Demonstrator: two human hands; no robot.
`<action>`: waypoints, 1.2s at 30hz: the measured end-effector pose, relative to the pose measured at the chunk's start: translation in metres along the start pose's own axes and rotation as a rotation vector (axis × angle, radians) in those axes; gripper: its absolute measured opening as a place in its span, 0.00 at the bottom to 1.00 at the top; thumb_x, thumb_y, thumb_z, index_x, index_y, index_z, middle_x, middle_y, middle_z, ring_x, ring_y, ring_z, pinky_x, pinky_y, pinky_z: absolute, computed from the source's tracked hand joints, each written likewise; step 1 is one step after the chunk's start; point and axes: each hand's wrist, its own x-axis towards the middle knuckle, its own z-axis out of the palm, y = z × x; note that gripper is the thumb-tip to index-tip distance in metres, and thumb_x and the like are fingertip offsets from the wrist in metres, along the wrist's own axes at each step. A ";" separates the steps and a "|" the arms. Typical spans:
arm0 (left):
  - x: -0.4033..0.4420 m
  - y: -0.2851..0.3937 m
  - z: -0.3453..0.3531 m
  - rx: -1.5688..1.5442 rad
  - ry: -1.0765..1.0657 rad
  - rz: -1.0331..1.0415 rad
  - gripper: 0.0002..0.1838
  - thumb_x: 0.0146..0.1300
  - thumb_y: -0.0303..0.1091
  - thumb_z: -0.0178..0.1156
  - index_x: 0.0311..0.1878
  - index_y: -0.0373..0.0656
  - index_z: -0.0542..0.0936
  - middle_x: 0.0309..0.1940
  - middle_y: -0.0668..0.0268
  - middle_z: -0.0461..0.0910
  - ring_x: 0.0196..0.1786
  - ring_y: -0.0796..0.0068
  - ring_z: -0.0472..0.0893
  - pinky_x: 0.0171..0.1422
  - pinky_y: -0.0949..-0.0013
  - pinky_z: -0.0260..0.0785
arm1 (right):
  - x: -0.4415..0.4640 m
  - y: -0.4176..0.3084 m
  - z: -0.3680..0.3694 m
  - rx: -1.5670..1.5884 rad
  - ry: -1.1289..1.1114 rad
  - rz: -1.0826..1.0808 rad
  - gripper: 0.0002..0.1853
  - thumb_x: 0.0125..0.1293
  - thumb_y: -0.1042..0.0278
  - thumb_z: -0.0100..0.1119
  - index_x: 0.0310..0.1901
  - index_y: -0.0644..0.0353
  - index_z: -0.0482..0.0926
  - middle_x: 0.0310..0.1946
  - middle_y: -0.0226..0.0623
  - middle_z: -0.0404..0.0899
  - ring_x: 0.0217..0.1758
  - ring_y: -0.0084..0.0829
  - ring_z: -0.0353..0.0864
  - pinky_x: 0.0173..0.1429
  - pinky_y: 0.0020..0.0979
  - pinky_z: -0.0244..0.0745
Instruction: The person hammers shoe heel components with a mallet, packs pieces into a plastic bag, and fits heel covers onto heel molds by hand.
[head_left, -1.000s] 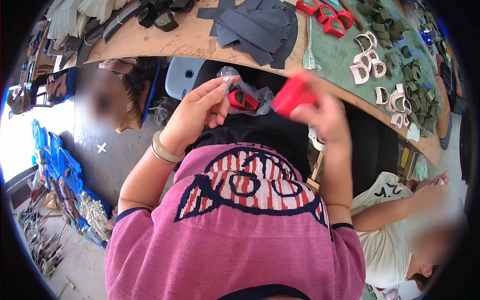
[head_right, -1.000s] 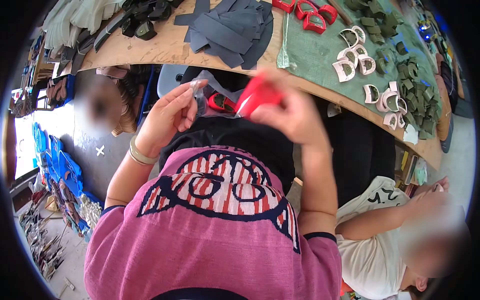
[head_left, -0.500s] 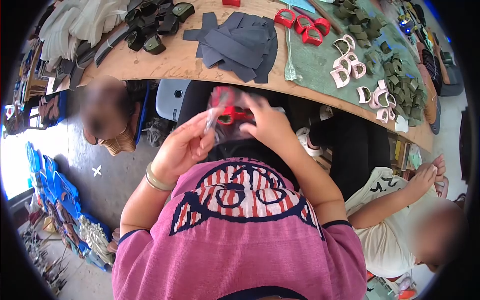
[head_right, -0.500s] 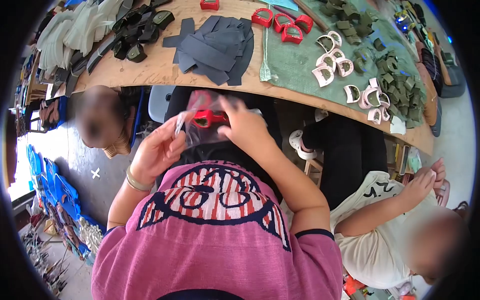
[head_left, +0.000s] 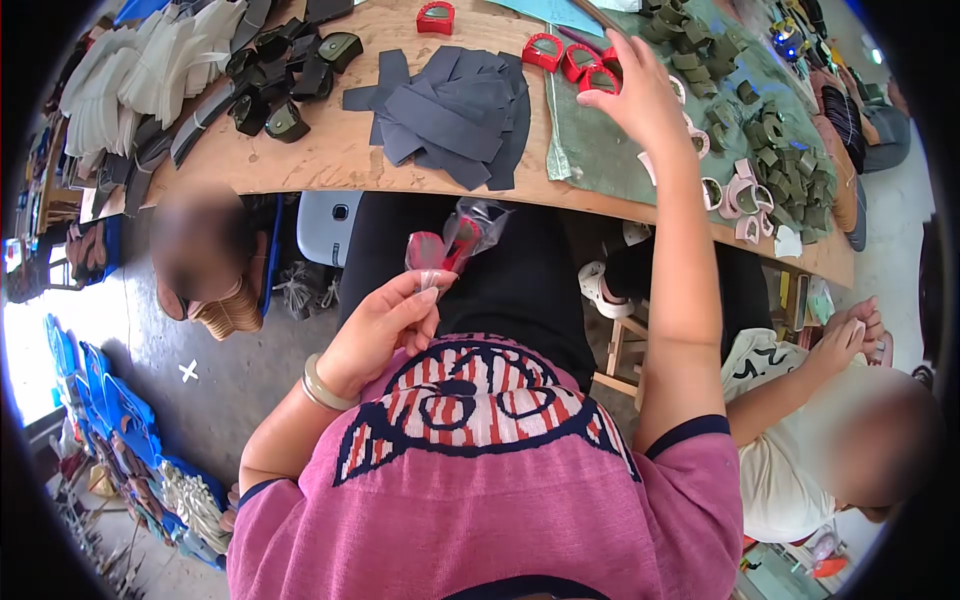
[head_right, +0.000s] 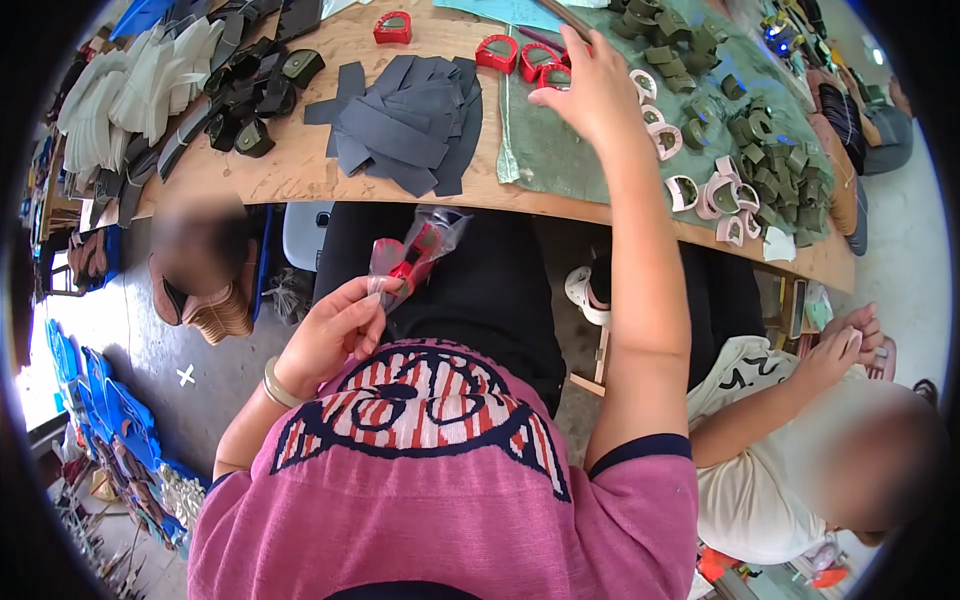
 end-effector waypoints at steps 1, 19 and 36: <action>-0.002 -0.002 -0.002 0.016 0.005 0.010 0.18 0.79 0.34 0.47 0.67 0.40 0.71 0.25 0.71 0.71 0.24 0.86 0.68 0.29 0.83 0.61 | 0.009 0.009 0.005 -0.002 0.000 -0.006 0.42 0.53 0.48 0.75 0.70 0.47 0.70 0.72 0.43 0.66 0.75 0.45 0.65 0.74 0.44 0.66; 0.002 -0.009 -0.008 -0.117 0.030 0.151 0.22 0.79 0.39 0.50 0.71 0.44 0.68 0.30 0.74 0.73 0.29 0.88 0.70 0.34 0.84 0.64 | 0.004 -0.014 0.046 -0.167 0.047 -0.227 0.26 0.65 0.53 0.66 0.61 0.54 0.75 0.49 0.41 0.78 0.53 0.48 0.80 0.50 0.45 0.80; -0.001 -0.035 -0.028 -0.110 0.081 0.207 0.29 0.81 0.45 0.45 0.80 0.49 0.57 0.33 0.71 0.74 0.31 0.85 0.72 0.33 0.83 0.65 | -0.150 -0.152 0.089 0.812 -0.559 -0.498 0.23 0.61 0.61 0.71 0.55 0.63 0.81 0.53 0.40 0.83 0.58 0.32 0.80 0.61 0.30 0.75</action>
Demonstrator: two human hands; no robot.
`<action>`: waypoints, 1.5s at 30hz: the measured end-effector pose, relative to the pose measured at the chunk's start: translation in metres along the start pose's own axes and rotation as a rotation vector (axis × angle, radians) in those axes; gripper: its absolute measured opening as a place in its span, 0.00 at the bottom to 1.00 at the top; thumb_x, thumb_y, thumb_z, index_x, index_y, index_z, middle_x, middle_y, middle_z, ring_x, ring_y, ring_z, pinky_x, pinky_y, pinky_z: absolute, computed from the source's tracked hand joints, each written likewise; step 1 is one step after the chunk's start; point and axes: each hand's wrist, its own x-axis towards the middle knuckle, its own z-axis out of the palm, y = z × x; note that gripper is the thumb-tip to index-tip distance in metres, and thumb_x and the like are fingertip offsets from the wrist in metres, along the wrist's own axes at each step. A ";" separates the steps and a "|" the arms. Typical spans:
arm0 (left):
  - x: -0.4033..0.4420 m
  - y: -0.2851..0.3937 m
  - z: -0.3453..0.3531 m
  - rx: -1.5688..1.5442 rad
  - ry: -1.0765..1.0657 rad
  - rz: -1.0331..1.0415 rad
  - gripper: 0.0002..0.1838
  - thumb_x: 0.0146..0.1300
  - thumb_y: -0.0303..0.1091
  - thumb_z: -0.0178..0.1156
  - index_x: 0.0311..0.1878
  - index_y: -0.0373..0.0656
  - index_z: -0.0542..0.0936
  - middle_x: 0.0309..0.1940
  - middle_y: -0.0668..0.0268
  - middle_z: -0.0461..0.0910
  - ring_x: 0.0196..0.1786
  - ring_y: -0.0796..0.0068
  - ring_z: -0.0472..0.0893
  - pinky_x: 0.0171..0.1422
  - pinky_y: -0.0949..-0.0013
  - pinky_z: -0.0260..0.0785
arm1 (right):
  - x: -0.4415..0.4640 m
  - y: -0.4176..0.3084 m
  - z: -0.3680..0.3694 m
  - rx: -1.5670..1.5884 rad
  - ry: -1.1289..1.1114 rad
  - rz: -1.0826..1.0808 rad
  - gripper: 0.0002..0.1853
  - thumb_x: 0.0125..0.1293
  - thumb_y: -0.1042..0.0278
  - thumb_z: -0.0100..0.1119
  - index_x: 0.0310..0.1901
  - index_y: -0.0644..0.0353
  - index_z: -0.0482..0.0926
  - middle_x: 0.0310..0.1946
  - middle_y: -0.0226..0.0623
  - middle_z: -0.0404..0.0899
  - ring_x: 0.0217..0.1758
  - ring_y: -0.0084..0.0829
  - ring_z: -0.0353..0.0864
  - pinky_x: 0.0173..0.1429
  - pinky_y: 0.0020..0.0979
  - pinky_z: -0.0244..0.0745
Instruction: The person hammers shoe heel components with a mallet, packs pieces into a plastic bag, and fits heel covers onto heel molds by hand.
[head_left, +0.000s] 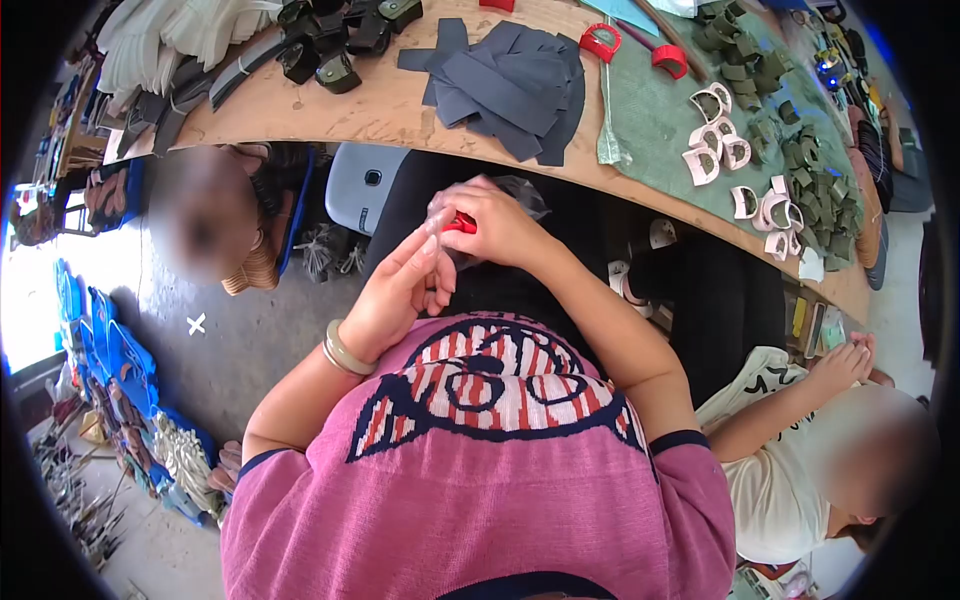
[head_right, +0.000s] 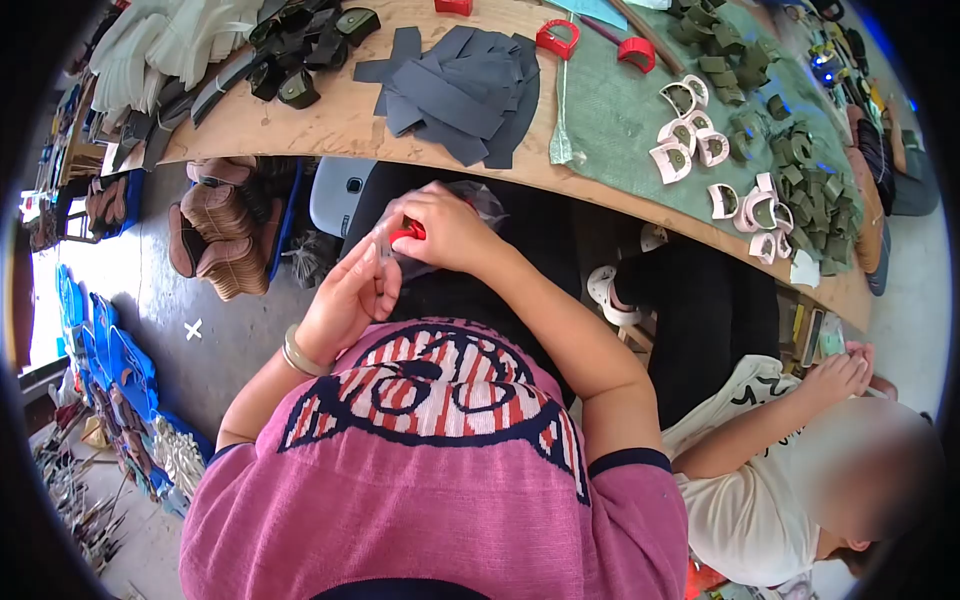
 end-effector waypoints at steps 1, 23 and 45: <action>0.000 0.001 -0.006 -0.089 -0.032 0.018 0.29 0.81 0.45 0.45 0.79 0.49 0.57 0.32 0.71 0.73 0.30 0.85 0.71 0.32 0.82 0.64 | -0.001 0.002 0.003 0.210 0.004 0.078 0.23 0.61 0.62 0.70 0.55 0.63 0.80 0.54 0.42 0.82 0.58 0.34 0.80 0.61 0.31 0.75; 0.013 0.013 0.011 0.477 -0.010 -0.249 0.18 0.78 0.35 0.50 0.63 0.34 0.73 0.25 0.74 0.76 0.25 0.89 0.73 0.27 0.85 0.63 | -0.082 -0.048 -0.069 -0.353 -0.121 0.510 0.50 0.45 0.66 0.78 0.72 0.57 0.63 0.68 0.48 0.71 0.67 0.49 0.73 0.67 0.41 0.74; 0.016 0.018 0.011 0.212 -0.141 -0.021 0.29 0.81 0.45 0.45 0.79 0.48 0.57 0.29 0.72 0.78 0.27 0.89 0.74 0.30 0.85 0.65 | -0.081 -0.062 -0.072 -0.497 -0.287 0.395 0.34 0.53 0.62 0.73 0.65 0.48 0.76 0.60 0.43 0.78 0.55 0.45 0.83 0.54 0.42 0.81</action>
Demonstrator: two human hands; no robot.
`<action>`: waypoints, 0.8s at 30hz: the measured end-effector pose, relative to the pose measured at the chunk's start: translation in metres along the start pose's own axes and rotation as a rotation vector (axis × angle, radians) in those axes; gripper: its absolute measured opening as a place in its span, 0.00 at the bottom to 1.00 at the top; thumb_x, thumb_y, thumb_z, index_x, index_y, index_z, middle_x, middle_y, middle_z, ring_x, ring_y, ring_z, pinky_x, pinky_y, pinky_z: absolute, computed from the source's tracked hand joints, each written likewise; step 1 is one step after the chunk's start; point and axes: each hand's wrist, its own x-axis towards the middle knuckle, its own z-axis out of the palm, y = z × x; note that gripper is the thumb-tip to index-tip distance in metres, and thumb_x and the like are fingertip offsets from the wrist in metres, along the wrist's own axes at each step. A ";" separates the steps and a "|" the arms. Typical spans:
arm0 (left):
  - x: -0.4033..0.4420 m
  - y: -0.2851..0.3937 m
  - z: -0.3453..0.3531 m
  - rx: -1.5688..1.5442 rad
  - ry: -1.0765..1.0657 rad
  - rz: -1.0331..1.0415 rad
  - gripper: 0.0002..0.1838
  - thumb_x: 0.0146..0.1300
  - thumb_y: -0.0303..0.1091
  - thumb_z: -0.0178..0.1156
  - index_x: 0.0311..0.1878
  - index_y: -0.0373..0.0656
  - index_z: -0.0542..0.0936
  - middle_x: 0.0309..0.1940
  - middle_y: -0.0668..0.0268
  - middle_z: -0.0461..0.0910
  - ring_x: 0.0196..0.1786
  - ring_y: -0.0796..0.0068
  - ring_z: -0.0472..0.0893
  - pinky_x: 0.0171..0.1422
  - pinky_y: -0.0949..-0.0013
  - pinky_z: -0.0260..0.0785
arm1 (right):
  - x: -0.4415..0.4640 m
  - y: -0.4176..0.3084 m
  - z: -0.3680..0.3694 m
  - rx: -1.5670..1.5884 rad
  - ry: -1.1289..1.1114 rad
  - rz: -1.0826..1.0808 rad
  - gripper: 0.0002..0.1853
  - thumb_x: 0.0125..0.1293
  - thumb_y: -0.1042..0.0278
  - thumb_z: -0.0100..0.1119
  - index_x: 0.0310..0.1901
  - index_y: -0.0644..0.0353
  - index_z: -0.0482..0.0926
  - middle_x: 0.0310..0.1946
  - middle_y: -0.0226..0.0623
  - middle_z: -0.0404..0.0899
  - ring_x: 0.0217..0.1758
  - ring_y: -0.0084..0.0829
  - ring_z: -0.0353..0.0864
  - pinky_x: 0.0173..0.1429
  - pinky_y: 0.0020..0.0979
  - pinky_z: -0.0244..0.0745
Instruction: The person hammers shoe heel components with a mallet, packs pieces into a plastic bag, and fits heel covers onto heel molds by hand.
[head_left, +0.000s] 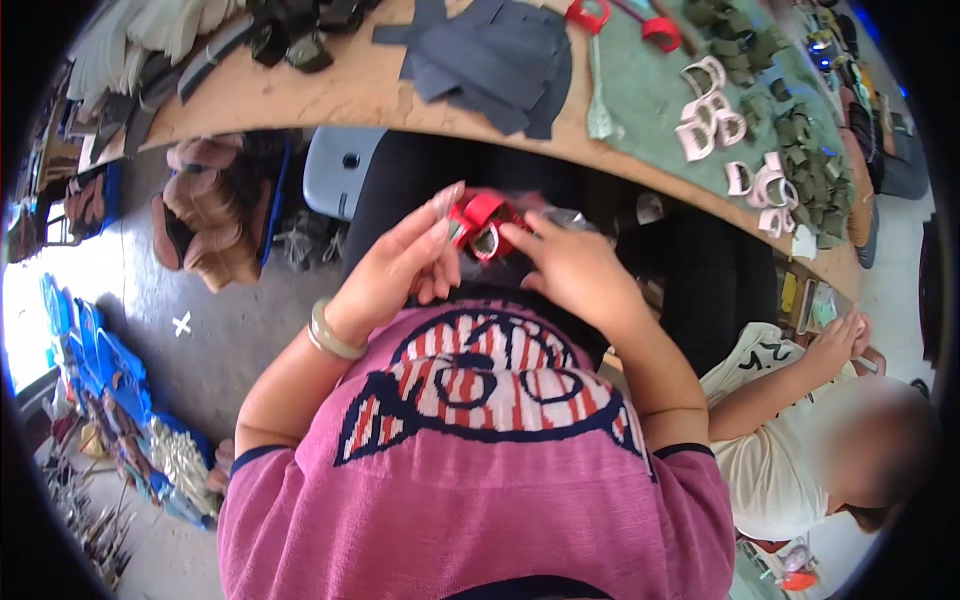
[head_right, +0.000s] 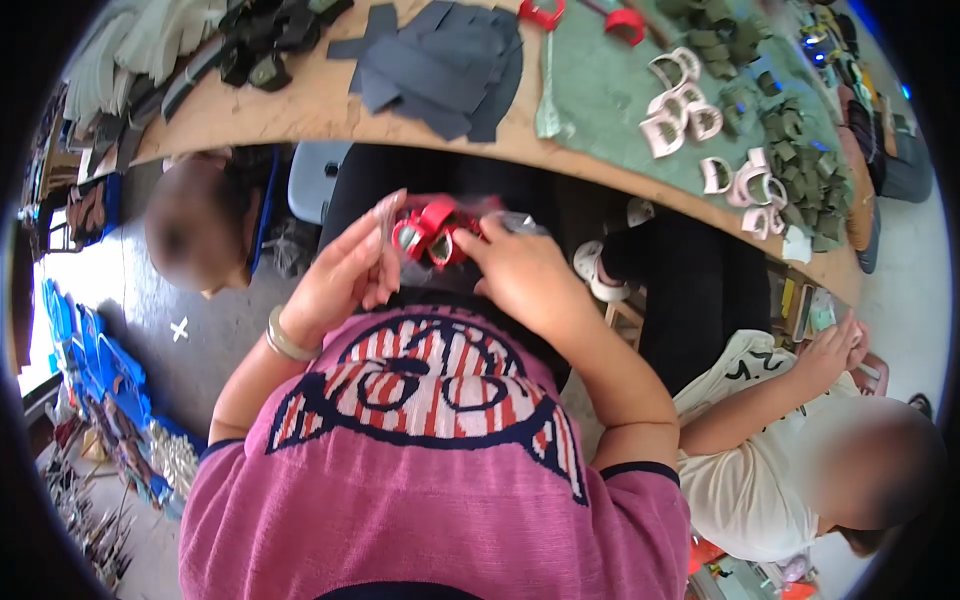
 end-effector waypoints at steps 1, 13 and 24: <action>-0.002 0.000 0.000 0.019 -0.013 -0.015 0.29 0.81 0.45 0.45 0.80 0.48 0.56 0.29 0.72 0.78 0.27 0.89 0.74 0.31 0.85 0.66 | 0.001 0.000 -0.009 0.087 0.037 -0.053 0.33 0.54 0.63 0.73 0.64 0.49 0.76 0.60 0.42 0.79 0.54 0.45 0.84 0.54 0.41 0.81; -0.012 0.006 0.005 0.153 -0.052 -0.015 0.30 0.81 0.45 0.45 0.81 0.50 0.53 0.31 0.70 0.78 0.29 0.86 0.75 0.34 0.84 0.69 | 0.111 0.181 -0.118 -0.219 0.672 0.384 0.22 0.65 0.63 0.65 0.61 0.52 0.77 0.52 0.44 0.80 0.54 0.50 0.81 0.57 0.42 0.76; -0.009 0.007 -0.005 0.014 0.024 0.039 0.30 0.81 0.46 0.44 0.81 0.51 0.52 0.32 0.68 0.78 0.29 0.85 0.74 0.33 0.82 0.69 | 0.158 0.131 -0.117 0.076 0.887 -0.078 0.25 0.63 0.68 0.66 0.62 0.50 0.74 0.50 0.42 0.79 0.50 0.47 0.81 0.54 0.40 0.77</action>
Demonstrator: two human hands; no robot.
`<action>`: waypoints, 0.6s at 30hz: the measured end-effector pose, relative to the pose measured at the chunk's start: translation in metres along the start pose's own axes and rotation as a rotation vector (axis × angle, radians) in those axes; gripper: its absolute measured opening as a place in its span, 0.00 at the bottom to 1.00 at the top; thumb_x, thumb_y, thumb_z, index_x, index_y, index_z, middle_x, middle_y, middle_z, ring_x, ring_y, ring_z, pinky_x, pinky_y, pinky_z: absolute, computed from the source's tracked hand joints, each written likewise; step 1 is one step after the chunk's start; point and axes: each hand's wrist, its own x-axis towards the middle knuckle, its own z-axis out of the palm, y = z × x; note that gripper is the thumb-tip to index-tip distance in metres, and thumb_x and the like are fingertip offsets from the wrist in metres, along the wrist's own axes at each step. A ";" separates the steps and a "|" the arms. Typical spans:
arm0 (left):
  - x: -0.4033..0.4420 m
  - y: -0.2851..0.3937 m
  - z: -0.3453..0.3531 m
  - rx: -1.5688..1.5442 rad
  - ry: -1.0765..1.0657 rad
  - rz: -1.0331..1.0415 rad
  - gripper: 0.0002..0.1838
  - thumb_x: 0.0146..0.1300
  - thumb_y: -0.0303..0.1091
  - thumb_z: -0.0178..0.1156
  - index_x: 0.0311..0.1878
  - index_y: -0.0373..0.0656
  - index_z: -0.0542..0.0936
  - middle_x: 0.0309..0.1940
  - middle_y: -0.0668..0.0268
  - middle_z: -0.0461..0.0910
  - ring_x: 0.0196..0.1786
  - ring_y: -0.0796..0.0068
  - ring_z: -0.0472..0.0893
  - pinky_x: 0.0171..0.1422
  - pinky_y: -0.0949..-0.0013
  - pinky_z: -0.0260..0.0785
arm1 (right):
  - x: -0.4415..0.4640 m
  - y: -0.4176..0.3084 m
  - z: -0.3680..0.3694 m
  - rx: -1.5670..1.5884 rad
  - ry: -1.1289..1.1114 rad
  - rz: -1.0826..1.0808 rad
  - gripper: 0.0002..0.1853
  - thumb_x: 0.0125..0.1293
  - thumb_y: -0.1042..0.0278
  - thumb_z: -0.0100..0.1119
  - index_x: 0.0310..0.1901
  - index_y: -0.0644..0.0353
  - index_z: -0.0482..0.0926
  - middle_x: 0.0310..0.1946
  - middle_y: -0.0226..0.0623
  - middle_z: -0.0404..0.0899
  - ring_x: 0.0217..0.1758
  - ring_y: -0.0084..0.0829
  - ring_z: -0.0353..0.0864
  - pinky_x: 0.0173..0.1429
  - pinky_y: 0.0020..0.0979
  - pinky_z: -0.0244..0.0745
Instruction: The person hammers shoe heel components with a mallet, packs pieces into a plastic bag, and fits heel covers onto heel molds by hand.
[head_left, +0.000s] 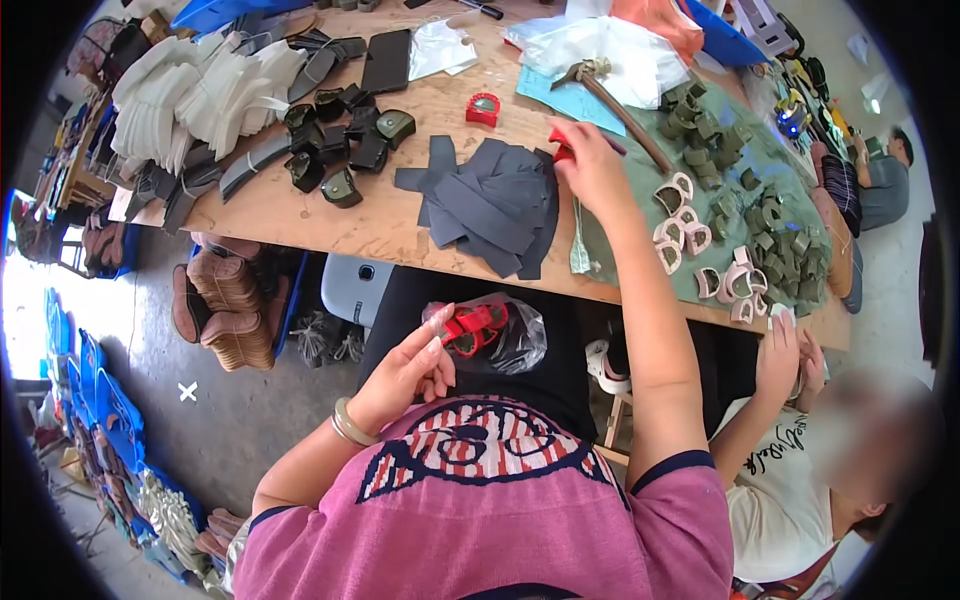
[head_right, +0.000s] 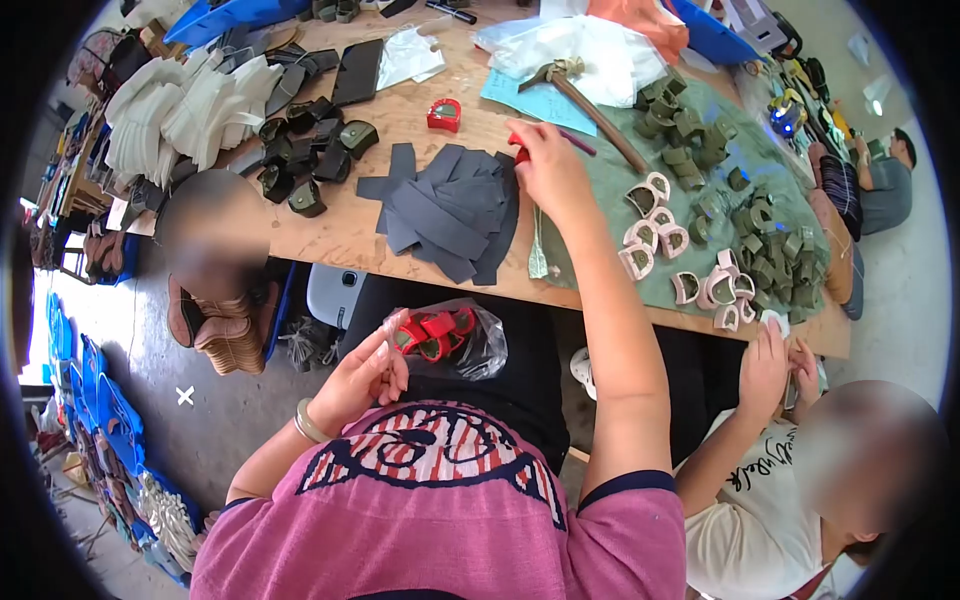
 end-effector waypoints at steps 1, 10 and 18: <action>0.000 -0.001 -0.001 -0.016 0.003 0.008 0.31 0.81 0.47 0.44 0.81 0.52 0.52 0.32 0.68 0.78 0.29 0.85 0.74 0.33 0.82 0.68 | -0.003 0.001 0.001 -0.005 0.047 0.022 0.26 0.62 0.69 0.67 0.62 0.51 0.74 0.50 0.42 0.79 0.51 0.46 0.81 0.54 0.40 0.78; 0.000 -0.004 -0.001 -0.141 0.035 0.023 0.36 0.79 0.58 0.39 0.82 0.51 0.48 0.30 0.68 0.75 0.25 0.86 0.71 0.30 0.83 0.64 | -0.114 -0.149 -0.027 0.455 -0.742 -0.332 0.25 0.59 0.76 0.66 0.60 0.51 0.79 0.61 0.39 0.75 0.60 0.41 0.78 0.58 0.33 0.78; -0.004 -0.015 -0.007 -0.140 -0.004 0.006 0.35 0.79 0.59 0.37 0.82 0.55 0.48 0.29 0.69 0.74 0.25 0.87 0.69 0.29 0.84 0.62 | -0.073 -0.158 -0.036 0.553 -0.774 0.135 0.14 0.65 0.65 0.65 0.52 0.51 0.85 0.45 0.37 0.85 0.48 0.37 0.85 0.52 0.33 0.80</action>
